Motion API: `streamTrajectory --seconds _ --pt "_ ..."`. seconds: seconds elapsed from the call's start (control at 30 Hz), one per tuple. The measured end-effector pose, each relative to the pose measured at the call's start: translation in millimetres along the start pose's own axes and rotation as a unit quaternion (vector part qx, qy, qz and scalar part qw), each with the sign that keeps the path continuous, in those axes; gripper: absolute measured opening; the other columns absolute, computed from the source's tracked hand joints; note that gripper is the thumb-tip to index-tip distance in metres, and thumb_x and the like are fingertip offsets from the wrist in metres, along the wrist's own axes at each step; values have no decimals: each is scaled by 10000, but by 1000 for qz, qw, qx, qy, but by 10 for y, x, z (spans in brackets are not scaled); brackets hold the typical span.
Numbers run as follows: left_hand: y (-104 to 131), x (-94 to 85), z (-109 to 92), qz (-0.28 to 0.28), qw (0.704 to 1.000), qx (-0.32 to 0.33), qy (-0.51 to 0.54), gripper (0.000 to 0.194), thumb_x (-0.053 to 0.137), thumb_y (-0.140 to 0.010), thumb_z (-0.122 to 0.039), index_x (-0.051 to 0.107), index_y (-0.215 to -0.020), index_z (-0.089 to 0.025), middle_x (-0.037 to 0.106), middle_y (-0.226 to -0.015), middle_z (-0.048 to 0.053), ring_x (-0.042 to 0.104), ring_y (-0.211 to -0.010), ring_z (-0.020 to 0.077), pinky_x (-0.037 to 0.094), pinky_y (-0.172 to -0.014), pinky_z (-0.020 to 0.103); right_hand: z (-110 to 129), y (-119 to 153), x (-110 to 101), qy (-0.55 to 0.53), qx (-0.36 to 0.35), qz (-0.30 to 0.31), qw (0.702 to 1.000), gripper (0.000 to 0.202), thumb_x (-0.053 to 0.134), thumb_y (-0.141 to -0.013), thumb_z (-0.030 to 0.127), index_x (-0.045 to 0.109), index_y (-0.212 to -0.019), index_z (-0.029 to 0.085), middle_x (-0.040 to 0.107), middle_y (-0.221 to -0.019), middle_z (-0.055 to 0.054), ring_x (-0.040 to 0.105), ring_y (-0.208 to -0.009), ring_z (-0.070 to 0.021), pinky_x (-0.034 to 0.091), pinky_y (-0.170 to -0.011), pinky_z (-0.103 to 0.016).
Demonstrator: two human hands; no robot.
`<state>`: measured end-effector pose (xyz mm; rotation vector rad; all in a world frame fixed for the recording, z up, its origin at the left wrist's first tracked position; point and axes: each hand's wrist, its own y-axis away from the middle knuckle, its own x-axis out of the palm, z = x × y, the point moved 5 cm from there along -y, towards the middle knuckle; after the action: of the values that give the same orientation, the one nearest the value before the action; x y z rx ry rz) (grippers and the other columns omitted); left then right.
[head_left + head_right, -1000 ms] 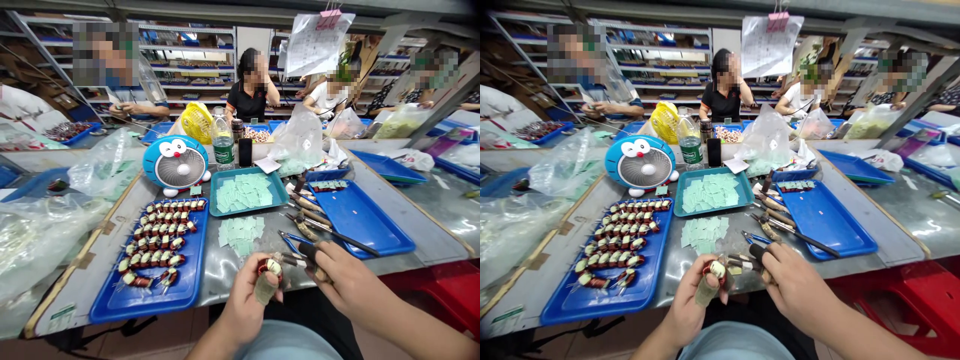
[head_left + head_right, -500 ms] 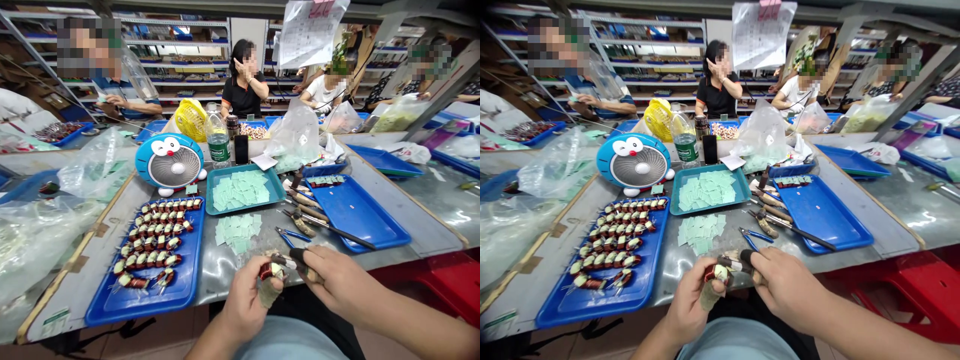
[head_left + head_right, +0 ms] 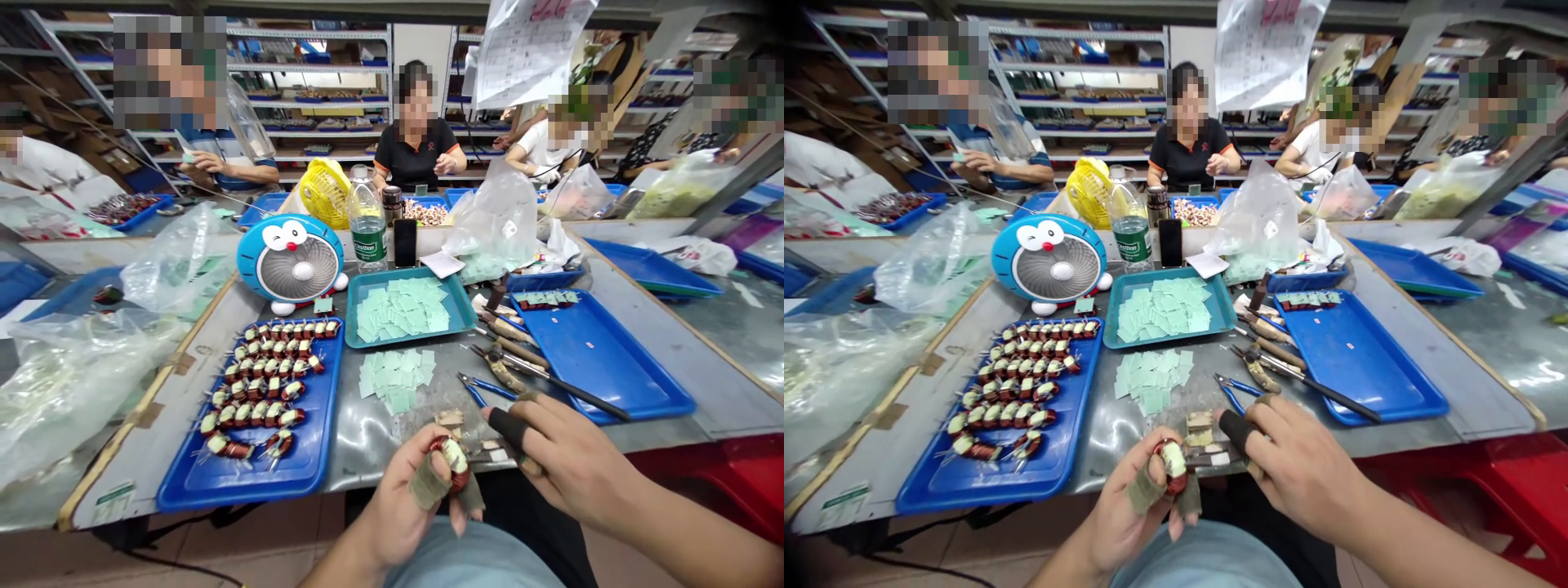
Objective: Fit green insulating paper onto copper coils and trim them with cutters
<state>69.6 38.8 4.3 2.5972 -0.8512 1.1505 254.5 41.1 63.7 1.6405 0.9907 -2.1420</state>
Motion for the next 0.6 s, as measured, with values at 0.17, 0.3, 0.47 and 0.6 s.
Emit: streamTrajectory --seconds 0.17,0.3,0.47,0.6 --pt "-3 30 52 9 999 -22 27 405 675 -925 -526 638 -1019 -134 622 -756 39 689 -611 125 479 -466 139 -65 64 15 -28 36 51 998 360 414 -974 170 632 -1260 189 555 -1202 -79 479 -1013 -85 431 -881 -202" --pt "11 35 85 21 998 -40 48 392 665 -935 -504 649 -1014 -120 619 -784 48 674 -555 119 435 -406 129 -133 95 64 -33 43 57 997 400 422 -973 187 610 -1326 206 547 -1218 -96 504 -1045 -94 469 -928 -212" --pt "41 46 159 45 993 -80 67 378 733 -890 -463 626 -992 -115 665 -848 72 654 -506 106 443 -397 140 -157 61 74 -27 -17 66 997 397 445 -958 183 621 -1305 260 560 -1120 -74 482 -966 -81 399 -856 -192" --pt "64 24 181 52 991 -108 58 416 754 -867 -501 613 -973 -124 663 -822 54 602 -453 74 457 -413 153 -196 -33 9 -29 -57 91 994 287 414 -961 179 687 -1044 158 561 -1041 -81 448 -924 -69 362 -832 -186"
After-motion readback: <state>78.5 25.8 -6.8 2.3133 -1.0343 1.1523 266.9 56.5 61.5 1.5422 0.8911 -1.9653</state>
